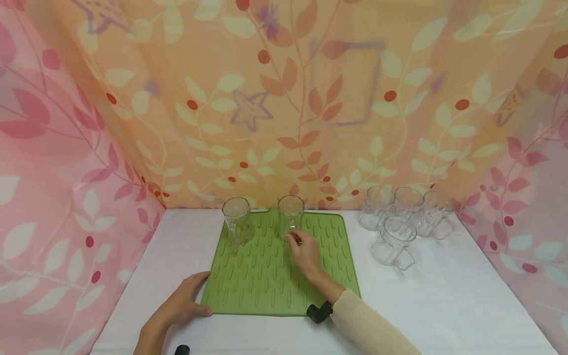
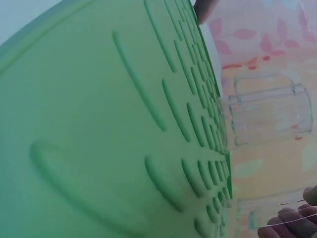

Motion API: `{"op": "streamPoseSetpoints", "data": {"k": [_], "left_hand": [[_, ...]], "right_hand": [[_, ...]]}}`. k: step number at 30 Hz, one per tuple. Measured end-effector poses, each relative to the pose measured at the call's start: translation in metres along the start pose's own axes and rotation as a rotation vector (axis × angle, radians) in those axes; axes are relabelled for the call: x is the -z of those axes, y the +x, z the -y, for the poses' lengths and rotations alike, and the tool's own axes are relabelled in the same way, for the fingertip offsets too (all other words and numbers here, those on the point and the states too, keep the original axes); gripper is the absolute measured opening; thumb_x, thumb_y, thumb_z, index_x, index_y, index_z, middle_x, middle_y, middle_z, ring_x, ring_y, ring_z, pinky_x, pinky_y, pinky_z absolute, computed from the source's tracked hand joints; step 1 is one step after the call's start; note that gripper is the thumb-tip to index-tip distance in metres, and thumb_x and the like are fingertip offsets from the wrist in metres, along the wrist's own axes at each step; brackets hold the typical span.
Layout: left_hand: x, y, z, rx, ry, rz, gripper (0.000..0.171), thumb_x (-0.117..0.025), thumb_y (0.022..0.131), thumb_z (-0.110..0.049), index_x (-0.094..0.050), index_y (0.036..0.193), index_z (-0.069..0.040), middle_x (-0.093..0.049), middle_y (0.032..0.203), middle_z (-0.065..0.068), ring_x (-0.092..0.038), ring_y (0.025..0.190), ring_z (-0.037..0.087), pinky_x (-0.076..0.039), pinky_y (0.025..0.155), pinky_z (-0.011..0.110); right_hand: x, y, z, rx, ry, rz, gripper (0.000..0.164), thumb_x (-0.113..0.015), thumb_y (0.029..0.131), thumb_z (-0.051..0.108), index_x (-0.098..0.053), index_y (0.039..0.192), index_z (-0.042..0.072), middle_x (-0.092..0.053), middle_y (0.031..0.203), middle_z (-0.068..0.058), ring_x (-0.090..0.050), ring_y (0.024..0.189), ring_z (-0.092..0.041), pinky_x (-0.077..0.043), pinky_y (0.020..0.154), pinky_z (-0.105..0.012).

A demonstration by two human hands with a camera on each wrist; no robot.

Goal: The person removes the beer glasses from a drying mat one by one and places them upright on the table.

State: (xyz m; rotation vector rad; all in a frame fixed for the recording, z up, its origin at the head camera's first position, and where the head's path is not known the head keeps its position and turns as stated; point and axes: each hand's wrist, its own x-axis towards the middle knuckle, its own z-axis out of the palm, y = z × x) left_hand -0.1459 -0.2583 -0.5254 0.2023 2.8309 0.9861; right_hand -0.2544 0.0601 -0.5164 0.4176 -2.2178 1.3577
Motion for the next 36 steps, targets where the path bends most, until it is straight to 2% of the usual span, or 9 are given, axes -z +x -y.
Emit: {"op": "streamPoseSetpoints", "data": {"k": [11, 19, 24, 36], "left_hand": [[-0.002, 0.002, 0.002, 0.032, -0.006, 0.013, 0.101, -0.086, 0.049, -0.03, -0.041, 0.134, 0.0, -0.041, 0.137, 0.019, -0.029, 0.129, 0.041, -0.022, 0.105, 0.057], [-0.004, 0.002, 0.005, 0.044, -0.018, 0.012, 0.101, -0.086, 0.05, -0.031, -0.041, 0.134, -0.001, -0.041, 0.137, 0.018, -0.029, 0.129, 0.041, -0.021, 0.105, 0.057], [-0.002, 0.0, 0.003, 0.051, -0.027, 0.012, 0.1, -0.086, 0.05, -0.028, -0.041, 0.134, 0.0, -0.041, 0.137, 0.018, -0.028, 0.129, 0.041, -0.021, 0.106, 0.056], [-0.005, 0.0, 0.004, 0.029, -0.02, -0.004, 0.099, -0.086, 0.051, -0.028, -0.041, 0.135, 0.0, -0.041, 0.137, 0.018, -0.029, 0.129, 0.039, -0.021, 0.107, 0.055]], "right_hand": [[0.024, 0.0, -0.007, -0.013, -0.027, 0.06, 0.012, -0.066, 0.082, 0.004, -0.068, 0.093, 0.0, -0.067, 0.077, -0.005, -0.065, 0.07, -0.014, -0.055, 0.059, -0.024], [0.032, 0.002, -0.013, -0.01, 0.043, -0.002, 0.019, -0.067, 0.079, -0.001, -0.067, 0.097, -0.009, -0.068, 0.086, -0.017, -0.067, 0.078, -0.023, -0.056, 0.065, -0.025], [0.037, 0.002, -0.017, -0.015, 0.071, -0.058, 0.022, -0.068, 0.077, -0.006, -0.066, 0.098, -0.01, -0.067, 0.089, -0.022, -0.067, 0.079, -0.029, -0.056, 0.066, -0.029], [0.057, 0.001, -0.023, 0.016, 0.079, -0.071, 0.018, -0.068, 0.076, -0.005, -0.067, 0.094, -0.01, -0.068, 0.086, -0.019, -0.067, 0.079, -0.027, -0.055, 0.065, -0.027]]}}
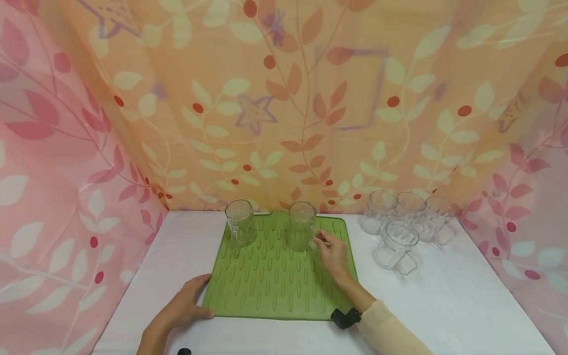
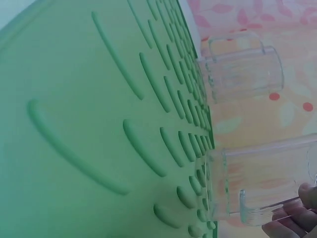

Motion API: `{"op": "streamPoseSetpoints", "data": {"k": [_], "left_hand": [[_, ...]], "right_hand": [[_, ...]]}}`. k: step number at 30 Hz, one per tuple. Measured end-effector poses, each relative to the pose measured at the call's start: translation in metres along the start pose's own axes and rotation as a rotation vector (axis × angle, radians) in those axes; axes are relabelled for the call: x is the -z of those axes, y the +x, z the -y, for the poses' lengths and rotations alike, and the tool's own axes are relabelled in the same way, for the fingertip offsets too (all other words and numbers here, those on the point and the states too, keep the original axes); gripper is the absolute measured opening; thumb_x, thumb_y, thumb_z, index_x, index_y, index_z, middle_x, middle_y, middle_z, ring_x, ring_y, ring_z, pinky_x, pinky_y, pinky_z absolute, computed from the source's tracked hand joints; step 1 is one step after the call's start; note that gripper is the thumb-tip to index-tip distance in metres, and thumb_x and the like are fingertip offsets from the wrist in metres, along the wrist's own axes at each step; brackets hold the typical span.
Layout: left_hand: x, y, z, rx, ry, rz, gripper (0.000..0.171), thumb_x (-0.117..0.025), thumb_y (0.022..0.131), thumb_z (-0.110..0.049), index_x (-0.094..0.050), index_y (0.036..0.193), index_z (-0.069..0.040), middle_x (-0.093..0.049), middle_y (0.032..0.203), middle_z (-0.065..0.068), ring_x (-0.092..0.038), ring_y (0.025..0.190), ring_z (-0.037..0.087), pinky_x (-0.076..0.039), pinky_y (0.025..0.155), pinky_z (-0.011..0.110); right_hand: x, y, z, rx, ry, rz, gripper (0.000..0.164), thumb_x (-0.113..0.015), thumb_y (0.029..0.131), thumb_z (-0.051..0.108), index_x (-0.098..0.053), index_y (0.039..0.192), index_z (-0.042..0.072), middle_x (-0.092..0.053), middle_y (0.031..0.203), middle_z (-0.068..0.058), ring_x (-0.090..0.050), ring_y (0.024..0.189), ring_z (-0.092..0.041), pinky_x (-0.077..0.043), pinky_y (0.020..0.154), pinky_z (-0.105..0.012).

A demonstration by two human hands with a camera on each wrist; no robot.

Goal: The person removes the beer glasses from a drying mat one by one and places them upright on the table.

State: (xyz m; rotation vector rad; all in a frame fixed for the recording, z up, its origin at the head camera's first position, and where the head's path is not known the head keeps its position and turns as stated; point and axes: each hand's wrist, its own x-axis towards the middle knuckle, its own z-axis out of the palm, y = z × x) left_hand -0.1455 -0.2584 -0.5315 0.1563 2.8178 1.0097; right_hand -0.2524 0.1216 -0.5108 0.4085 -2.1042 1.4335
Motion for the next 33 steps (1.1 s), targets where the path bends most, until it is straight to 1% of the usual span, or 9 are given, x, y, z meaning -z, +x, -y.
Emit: {"op": "streamPoseSetpoints", "data": {"k": [3, 6, 11, 13, 17, 19, 22, 28, 33], "left_hand": [[0.0, -0.001, 0.001, -0.007, 0.006, -0.003, 0.099, -0.085, 0.052, -0.028, -0.041, 0.135, 0.0, -0.041, 0.137, 0.018, -0.03, 0.129, 0.039, -0.022, 0.106, 0.055], [-0.001, -0.001, 0.0, -0.006, 0.01, 0.0, 0.099, -0.085, 0.052, -0.029, -0.04, 0.135, 0.001, -0.04, 0.138, 0.018, -0.029, 0.129, 0.04, -0.022, 0.106, 0.055], [-0.001, -0.001, -0.001, -0.009, 0.019, 0.006, 0.098, -0.085, 0.053, -0.029, -0.04, 0.135, 0.001, -0.04, 0.138, 0.018, -0.03, 0.129, 0.04, -0.022, 0.106, 0.055], [-0.001, -0.002, -0.002, -0.004, 0.018, 0.007, 0.098, -0.085, 0.053, -0.028, -0.04, 0.135, 0.001, -0.04, 0.138, 0.018, -0.03, 0.13, 0.039, -0.022, 0.106, 0.054], [0.001, -0.005, -0.002, 0.001, 0.009, 0.027, 0.097, -0.084, 0.056, -0.029, -0.038, 0.137, 0.001, -0.037, 0.14, 0.02, -0.027, 0.131, 0.04, -0.021, 0.106, 0.055], [0.001, -0.006, -0.001, 0.001, 0.009, 0.036, 0.098, -0.083, 0.056, -0.03, -0.037, 0.137, 0.0, -0.035, 0.141, 0.021, -0.026, 0.131, 0.04, -0.021, 0.106, 0.055], [0.002, -0.007, -0.001, -0.003, 0.008, 0.039, 0.098, -0.083, 0.057, -0.031, -0.036, 0.138, 0.0, -0.033, 0.142, 0.021, -0.025, 0.131, 0.041, -0.02, 0.106, 0.056], [0.001, -0.006, -0.001, -0.004, 0.001, 0.032, 0.098, -0.083, 0.056, -0.031, -0.037, 0.138, -0.001, -0.033, 0.142, 0.022, -0.025, 0.131, 0.041, -0.019, 0.106, 0.057], [0.0, -0.006, 0.001, -0.009, 0.0, 0.026, 0.097, -0.083, 0.056, -0.031, -0.038, 0.137, -0.002, -0.034, 0.141, 0.021, -0.026, 0.131, 0.041, -0.02, 0.106, 0.057]], "right_hand": [[0.004, -0.002, 0.001, 0.018, 0.009, 0.005, 0.018, -0.068, 0.076, -0.006, -0.068, 0.093, -0.009, -0.068, 0.086, -0.018, -0.067, 0.079, -0.028, -0.055, 0.066, -0.027], [0.011, -0.003, 0.002, 0.069, -0.017, 0.008, 0.019, -0.069, 0.075, -0.005, -0.068, 0.094, -0.008, -0.069, 0.086, -0.017, -0.067, 0.078, -0.028, -0.056, 0.065, -0.027], [0.023, -0.006, 0.012, 0.107, -0.045, 0.028, 0.023, -0.07, 0.075, -0.005, -0.068, 0.097, -0.007, -0.069, 0.085, -0.015, -0.067, 0.077, -0.026, -0.055, 0.063, -0.022], [0.028, -0.006, 0.017, 0.1, -0.065, 0.042, 0.023, -0.07, 0.074, -0.005, -0.068, 0.097, -0.005, -0.069, 0.086, -0.014, -0.068, 0.076, -0.023, -0.055, 0.061, -0.02], [0.036, -0.006, 0.026, 0.076, -0.126, 0.066, 0.02, -0.071, 0.074, -0.003, -0.07, 0.094, -0.003, -0.07, 0.084, -0.01, -0.068, 0.074, -0.019, -0.055, 0.06, -0.023], [0.04, -0.006, 0.028, 0.062, -0.133, 0.078, 0.019, -0.071, 0.074, -0.003, -0.07, 0.093, -0.003, -0.07, 0.083, -0.01, -0.068, 0.075, -0.019, -0.055, 0.063, -0.025], [0.046, -0.007, 0.031, 0.053, -0.113, 0.086, 0.02, -0.071, 0.073, -0.004, -0.07, 0.093, -0.003, -0.07, 0.083, -0.01, -0.067, 0.075, -0.02, -0.056, 0.063, -0.025], [0.058, -0.009, 0.037, 0.06, -0.098, 0.087, 0.023, -0.071, 0.073, -0.005, -0.068, 0.095, -0.007, -0.069, 0.084, -0.012, -0.067, 0.074, -0.023, -0.055, 0.062, -0.021], [0.069, -0.009, 0.06, 0.066, -0.078, 0.08, 0.022, -0.069, 0.071, -0.012, -0.067, 0.093, -0.011, -0.068, 0.082, -0.018, -0.065, 0.073, -0.03, -0.055, 0.06, -0.024]]}}
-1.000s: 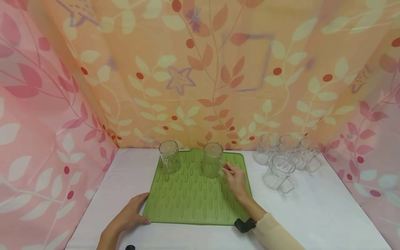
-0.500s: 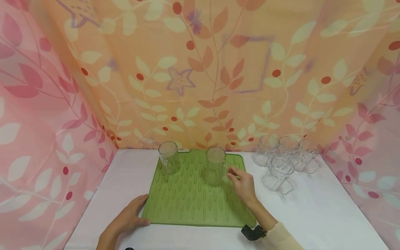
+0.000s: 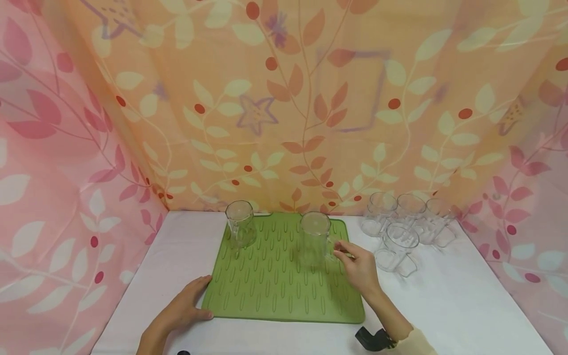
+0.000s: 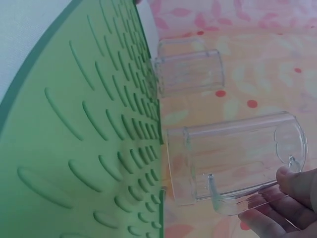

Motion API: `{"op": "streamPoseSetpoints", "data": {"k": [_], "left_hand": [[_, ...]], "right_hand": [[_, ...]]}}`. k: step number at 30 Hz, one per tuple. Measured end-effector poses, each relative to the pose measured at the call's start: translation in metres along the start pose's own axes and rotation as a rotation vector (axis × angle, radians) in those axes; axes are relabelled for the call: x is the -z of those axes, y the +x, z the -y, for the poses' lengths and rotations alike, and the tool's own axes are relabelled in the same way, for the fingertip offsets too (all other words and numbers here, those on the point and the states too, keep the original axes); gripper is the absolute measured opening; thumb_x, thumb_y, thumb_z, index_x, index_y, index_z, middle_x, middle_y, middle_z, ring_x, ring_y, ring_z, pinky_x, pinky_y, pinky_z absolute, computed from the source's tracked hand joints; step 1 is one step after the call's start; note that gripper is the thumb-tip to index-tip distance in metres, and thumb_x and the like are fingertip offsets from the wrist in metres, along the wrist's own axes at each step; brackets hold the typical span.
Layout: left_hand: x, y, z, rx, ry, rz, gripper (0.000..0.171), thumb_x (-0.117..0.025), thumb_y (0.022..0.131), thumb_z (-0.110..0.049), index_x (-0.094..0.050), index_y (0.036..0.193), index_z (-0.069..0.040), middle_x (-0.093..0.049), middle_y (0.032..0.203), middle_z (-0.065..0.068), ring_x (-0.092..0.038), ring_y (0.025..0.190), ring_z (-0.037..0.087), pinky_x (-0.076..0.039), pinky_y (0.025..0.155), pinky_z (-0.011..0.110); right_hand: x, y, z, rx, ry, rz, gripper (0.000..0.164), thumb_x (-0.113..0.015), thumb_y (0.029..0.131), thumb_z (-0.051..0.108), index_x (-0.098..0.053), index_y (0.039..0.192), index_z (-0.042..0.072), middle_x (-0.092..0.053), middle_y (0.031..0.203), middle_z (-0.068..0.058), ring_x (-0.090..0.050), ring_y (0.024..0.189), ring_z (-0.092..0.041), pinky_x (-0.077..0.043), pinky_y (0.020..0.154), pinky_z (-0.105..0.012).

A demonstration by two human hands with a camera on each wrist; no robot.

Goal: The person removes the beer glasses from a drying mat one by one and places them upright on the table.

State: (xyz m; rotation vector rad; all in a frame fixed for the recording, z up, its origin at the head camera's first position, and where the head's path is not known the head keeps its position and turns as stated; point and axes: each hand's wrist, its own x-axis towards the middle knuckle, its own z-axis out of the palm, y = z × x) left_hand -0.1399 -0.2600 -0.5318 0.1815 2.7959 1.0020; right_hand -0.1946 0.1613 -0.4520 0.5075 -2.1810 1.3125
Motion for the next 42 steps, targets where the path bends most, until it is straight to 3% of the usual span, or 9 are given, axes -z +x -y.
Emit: {"op": "streamPoseSetpoints", "data": {"k": [7, 12, 16, 22, 30, 42], "left_hand": [[0.0, 0.0, 0.0, -0.007, -0.006, -0.007, 0.097, -0.084, 0.055, -0.031, -0.04, 0.136, -0.001, -0.038, 0.14, 0.019, -0.027, 0.13, 0.041, -0.02, 0.106, 0.056], [0.001, 0.001, 0.0, -0.006, -0.006, -0.017, 0.096, -0.085, 0.054, -0.028, -0.04, 0.135, 0.0, -0.039, 0.139, 0.018, -0.028, 0.13, 0.04, -0.021, 0.106, 0.056], [0.001, 0.001, 0.0, 0.01, -0.009, -0.016, 0.097, -0.085, 0.053, -0.027, -0.041, 0.135, 0.0, -0.039, 0.139, 0.018, -0.028, 0.13, 0.04, -0.021, 0.106, 0.057], [0.002, 0.003, -0.002, 0.017, 0.003, -0.017, 0.098, -0.085, 0.052, -0.027, -0.04, 0.135, 0.0, -0.039, 0.139, 0.018, -0.027, 0.13, 0.04, -0.02, 0.106, 0.057], [0.001, 0.002, -0.003, 0.013, -0.002, -0.018, 0.099, -0.085, 0.052, -0.027, -0.04, 0.135, 0.001, -0.039, 0.138, 0.02, -0.028, 0.129, 0.041, -0.02, 0.106, 0.057], [0.001, 0.002, -0.005, -0.001, -0.004, -0.013, 0.097, -0.085, 0.052, -0.026, -0.041, 0.134, 0.001, -0.04, 0.137, 0.02, -0.028, 0.129, 0.041, -0.02, 0.106, 0.056]], "right_hand": [[0.015, 0.0, 0.024, 0.013, -0.006, -0.009, 0.022, -0.068, 0.069, -0.016, -0.067, 0.091, -0.01, -0.067, 0.08, -0.018, -0.065, 0.071, -0.031, -0.055, 0.06, -0.024], [0.017, -0.003, 0.016, 0.035, 0.054, -0.008, 0.024, -0.067, 0.069, -0.018, -0.066, 0.092, -0.011, -0.067, 0.082, -0.02, -0.064, 0.072, -0.033, -0.055, 0.061, -0.023], [0.019, -0.007, 0.0, 0.033, 0.053, 0.008, 0.024, -0.068, 0.072, -0.012, -0.067, 0.095, -0.008, -0.068, 0.085, -0.016, -0.065, 0.075, -0.024, -0.054, 0.063, -0.02], [0.022, -0.005, 0.004, 0.065, 0.013, -0.01, 0.025, -0.07, 0.069, -0.014, -0.068, 0.093, -0.008, -0.068, 0.083, -0.013, -0.065, 0.074, -0.024, -0.053, 0.063, -0.017], [0.026, -0.005, 0.0, 0.073, 0.026, 0.038, 0.023, -0.07, 0.072, -0.009, -0.068, 0.095, -0.006, -0.068, 0.085, -0.013, -0.065, 0.078, -0.018, -0.053, 0.065, -0.016], [0.034, 0.001, 0.039, 0.095, -0.005, 0.051, 0.023, -0.067, 0.069, -0.017, -0.065, 0.091, -0.012, -0.067, 0.082, -0.02, -0.065, 0.075, -0.031, -0.053, 0.065, -0.017]]}}
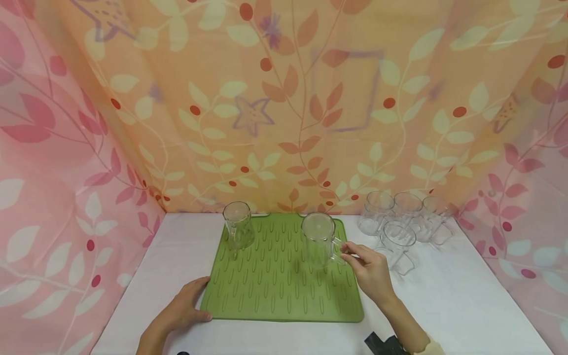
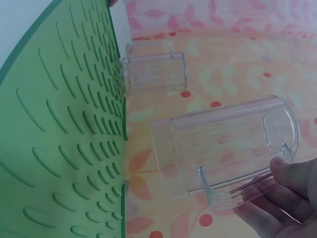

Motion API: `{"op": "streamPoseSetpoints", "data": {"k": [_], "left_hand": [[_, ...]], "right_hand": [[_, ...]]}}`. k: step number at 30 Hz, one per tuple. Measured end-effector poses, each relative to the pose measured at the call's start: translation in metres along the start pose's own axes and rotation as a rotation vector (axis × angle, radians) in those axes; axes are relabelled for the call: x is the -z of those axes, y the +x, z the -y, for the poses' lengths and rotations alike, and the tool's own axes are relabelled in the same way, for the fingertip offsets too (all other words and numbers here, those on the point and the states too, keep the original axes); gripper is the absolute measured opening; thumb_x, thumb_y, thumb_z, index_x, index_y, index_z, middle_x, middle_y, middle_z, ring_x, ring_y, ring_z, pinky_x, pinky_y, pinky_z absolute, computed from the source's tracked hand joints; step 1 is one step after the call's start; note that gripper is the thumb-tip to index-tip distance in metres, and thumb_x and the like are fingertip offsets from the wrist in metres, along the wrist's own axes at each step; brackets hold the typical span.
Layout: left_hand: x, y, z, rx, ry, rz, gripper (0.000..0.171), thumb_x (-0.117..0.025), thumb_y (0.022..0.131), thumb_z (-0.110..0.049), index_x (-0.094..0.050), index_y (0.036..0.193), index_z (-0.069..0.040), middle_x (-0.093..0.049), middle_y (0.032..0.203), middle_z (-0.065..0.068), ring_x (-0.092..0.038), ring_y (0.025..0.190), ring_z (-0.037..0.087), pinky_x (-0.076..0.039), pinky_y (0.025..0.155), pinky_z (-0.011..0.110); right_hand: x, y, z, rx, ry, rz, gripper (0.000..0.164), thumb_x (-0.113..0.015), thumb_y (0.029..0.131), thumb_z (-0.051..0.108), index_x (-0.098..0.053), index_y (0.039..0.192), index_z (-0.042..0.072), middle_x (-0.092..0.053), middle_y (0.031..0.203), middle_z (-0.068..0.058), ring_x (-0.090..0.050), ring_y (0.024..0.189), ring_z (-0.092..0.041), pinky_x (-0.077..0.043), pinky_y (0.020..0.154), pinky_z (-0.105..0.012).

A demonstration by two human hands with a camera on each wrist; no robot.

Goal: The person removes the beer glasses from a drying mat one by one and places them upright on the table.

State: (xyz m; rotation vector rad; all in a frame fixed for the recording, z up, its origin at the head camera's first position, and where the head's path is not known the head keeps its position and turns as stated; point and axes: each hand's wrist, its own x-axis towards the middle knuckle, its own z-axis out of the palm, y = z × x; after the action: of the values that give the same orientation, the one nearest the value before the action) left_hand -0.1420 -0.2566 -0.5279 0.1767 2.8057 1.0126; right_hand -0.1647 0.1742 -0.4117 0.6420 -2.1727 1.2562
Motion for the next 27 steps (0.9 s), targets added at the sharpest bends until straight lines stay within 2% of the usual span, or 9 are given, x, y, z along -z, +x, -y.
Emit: {"op": "streamPoseSetpoints", "data": {"k": [7, 13, 21, 24, 27], "left_hand": [[0.0, 0.0, 0.001, 0.001, 0.005, -0.001, 0.096, -0.085, 0.052, -0.027, -0.042, 0.133, 0.0, -0.041, 0.137, 0.019, -0.029, 0.129, 0.041, -0.021, 0.106, 0.056], [0.001, 0.0, -0.001, 0.009, 0.005, 0.0, 0.096, -0.086, 0.052, -0.027, -0.042, 0.134, 0.0, -0.04, 0.137, 0.019, -0.029, 0.129, 0.04, -0.021, 0.106, 0.056], [0.002, 0.0, -0.004, 0.022, 0.012, 0.008, 0.097, -0.086, 0.052, -0.027, -0.041, 0.134, 0.001, -0.041, 0.137, 0.019, -0.029, 0.129, 0.04, -0.022, 0.106, 0.055], [0.002, 0.0, -0.004, 0.009, 0.014, 0.004, 0.096, -0.086, 0.052, -0.026, -0.042, 0.133, 0.002, -0.041, 0.137, 0.019, -0.03, 0.129, 0.04, -0.022, 0.106, 0.055], [0.002, 0.0, -0.004, -0.009, 0.02, -0.002, 0.096, -0.086, 0.052, -0.026, -0.042, 0.133, 0.003, -0.041, 0.136, 0.021, -0.03, 0.128, 0.041, -0.022, 0.106, 0.055]], "right_hand": [[0.0, 0.0, 0.0, 0.005, -0.005, 0.001, 0.023, -0.067, 0.069, -0.017, -0.066, 0.091, -0.01, -0.067, 0.082, -0.019, -0.065, 0.075, -0.03, -0.054, 0.065, -0.02], [-0.005, -0.004, -0.02, 0.053, 0.011, -0.022, 0.025, -0.068, 0.068, -0.018, -0.066, 0.091, -0.009, -0.067, 0.082, -0.017, -0.065, 0.074, -0.028, -0.053, 0.066, -0.018], [-0.005, -0.006, -0.036, 0.084, 0.018, -0.025, 0.025, -0.07, 0.07, -0.012, -0.067, 0.095, -0.007, -0.068, 0.086, -0.013, -0.066, 0.08, -0.013, -0.052, 0.069, -0.015], [-0.004, -0.005, -0.037, 0.118, 0.009, -0.024, 0.028, -0.071, 0.069, -0.012, -0.067, 0.096, -0.007, -0.068, 0.087, -0.012, -0.065, 0.08, -0.012, -0.051, 0.069, -0.013], [-0.003, -0.004, -0.037, 0.187, -0.023, -0.036, 0.032, -0.073, 0.065, -0.014, -0.068, 0.095, -0.006, -0.068, 0.087, -0.011, -0.065, 0.078, -0.014, -0.051, 0.07, -0.012]]}}
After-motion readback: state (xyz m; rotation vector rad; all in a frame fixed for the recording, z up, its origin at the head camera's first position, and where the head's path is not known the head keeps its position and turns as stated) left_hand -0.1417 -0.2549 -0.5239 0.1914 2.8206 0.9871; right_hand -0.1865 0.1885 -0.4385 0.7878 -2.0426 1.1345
